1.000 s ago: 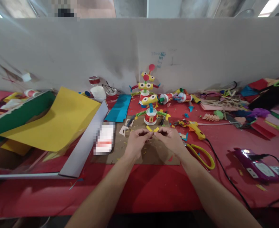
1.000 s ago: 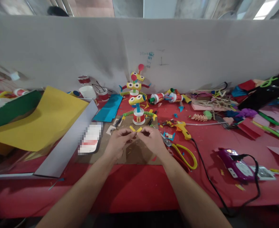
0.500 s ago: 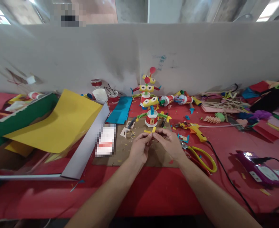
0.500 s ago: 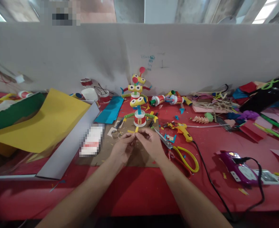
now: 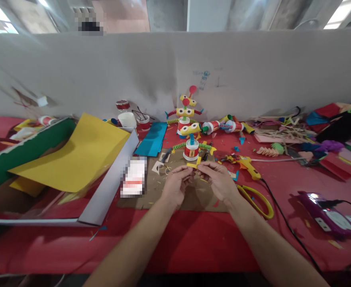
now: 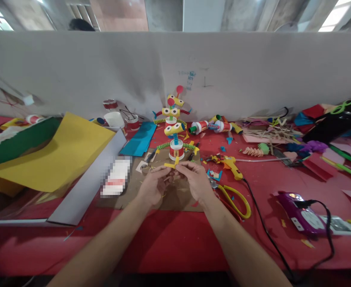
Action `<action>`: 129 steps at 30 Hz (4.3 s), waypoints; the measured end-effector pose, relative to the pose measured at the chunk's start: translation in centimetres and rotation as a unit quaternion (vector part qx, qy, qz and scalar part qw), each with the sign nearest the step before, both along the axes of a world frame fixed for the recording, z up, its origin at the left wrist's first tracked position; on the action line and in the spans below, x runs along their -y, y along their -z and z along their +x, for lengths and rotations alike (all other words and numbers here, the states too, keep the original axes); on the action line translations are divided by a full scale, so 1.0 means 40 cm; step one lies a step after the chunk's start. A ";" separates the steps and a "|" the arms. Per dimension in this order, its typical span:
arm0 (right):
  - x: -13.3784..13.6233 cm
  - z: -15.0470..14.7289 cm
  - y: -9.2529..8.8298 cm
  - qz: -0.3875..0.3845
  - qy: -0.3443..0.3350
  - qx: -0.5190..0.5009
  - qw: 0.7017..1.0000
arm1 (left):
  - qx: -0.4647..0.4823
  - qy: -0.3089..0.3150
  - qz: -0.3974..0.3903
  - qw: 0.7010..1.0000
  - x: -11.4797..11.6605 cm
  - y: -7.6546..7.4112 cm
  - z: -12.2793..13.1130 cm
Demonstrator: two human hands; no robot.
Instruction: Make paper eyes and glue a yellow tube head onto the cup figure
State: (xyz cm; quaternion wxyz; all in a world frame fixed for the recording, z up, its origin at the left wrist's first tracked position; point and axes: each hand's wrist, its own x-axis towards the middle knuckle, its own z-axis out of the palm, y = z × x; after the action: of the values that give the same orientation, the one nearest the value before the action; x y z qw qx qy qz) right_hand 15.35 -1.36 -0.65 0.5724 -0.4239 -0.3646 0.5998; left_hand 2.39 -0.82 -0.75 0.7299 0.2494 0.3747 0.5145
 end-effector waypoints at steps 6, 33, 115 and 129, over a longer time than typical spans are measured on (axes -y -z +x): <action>0.002 0.000 -0.007 -0.017 -0.016 -0.004 1.000 | 0.024 0.042 -0.074 0.996 -0.014 0.013 -0.012; 0.003 0.008 0.005 0.090 -0.018 0.173 0.981 | -0.137 -0.028 0.102 0.985 -0.004 0.004 -0.002; -0.002 -0.011 0.026 0.050 0.001 0.152 0.987 | -0.093 -0.023 0.078 0.992 -0.006 0.020 -0.009; -0.010 -0.007 0.015 -0.009 -0.040 0.055 0.998 | -0.024 0.077 -0.023 0.996 -0.031 0.011 -0.032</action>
State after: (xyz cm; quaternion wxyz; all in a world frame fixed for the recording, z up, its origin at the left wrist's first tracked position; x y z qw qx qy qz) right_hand 15.08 -0.97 -1.26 0.5229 -0.4466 -0.4071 0.6011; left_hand 1.12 0.42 -1.18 0.7640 0.2726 0.3833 0.4417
